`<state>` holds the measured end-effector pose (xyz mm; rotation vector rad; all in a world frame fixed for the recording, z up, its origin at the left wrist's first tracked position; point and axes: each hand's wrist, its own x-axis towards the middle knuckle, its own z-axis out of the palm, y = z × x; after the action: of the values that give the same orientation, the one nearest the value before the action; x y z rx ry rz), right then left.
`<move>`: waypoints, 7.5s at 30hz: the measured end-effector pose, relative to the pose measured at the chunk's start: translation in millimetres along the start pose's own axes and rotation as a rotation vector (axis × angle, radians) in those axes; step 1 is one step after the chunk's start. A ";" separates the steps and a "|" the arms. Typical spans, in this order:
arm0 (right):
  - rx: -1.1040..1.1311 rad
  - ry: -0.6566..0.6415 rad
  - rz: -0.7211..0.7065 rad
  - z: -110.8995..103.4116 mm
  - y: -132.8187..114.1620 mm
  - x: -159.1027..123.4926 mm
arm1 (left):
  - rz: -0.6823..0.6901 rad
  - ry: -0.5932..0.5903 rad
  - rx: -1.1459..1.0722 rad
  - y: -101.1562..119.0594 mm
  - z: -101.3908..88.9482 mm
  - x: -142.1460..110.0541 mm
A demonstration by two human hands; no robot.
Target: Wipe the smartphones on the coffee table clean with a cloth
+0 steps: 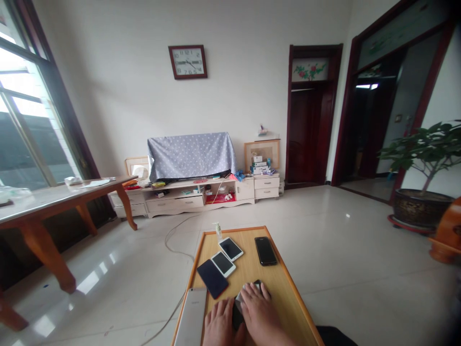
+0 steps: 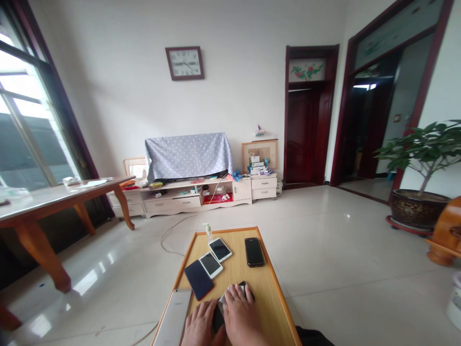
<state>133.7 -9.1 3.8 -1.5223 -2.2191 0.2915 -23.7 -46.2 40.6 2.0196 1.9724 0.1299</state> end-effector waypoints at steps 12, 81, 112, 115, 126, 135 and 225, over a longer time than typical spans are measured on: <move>-0.018 -0.012 0.001 -18.4 8.7 -14.7 | 0.015 0.032 0.003 -6.0 7.8 2.2; 0.104 -0.203 -0.144 -7.3 -0.9 -25.1 | -0.014 0.001 -0.022 -10.4 9.8 5.9; 0.063 -0.149 -0.015 -23.2 -27.3 -57.5 | 0.093 0.112 -0.085 -12.3 21.5 -30.2; 0.122 -0.159 -0.079 -22.1 -33.6 -66.9 | 0.074 0.091 -0.050 -12.2 20.1 -30.7; -0.087 -0.053 0.140 -38.9 11.4 -34.8 | 0.110 0.176 -0.094 -6.1 21.1 -34.5; 0.160 -0.157 -0.144 -19.9 -36.7 -69.0 | 0.078 0.099 -0.031 -8.6 21.1 -31.7; 0.053 0.062 0.072 -2.5 36.8 -59.3 | 0.104 0.233 -0.067 -7.9 28.9 -28.2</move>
<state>183.6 -50.3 -22.5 -1.5640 -2.0958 0.3192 -24.4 -78.7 15.3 2.1465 1.9655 0.4685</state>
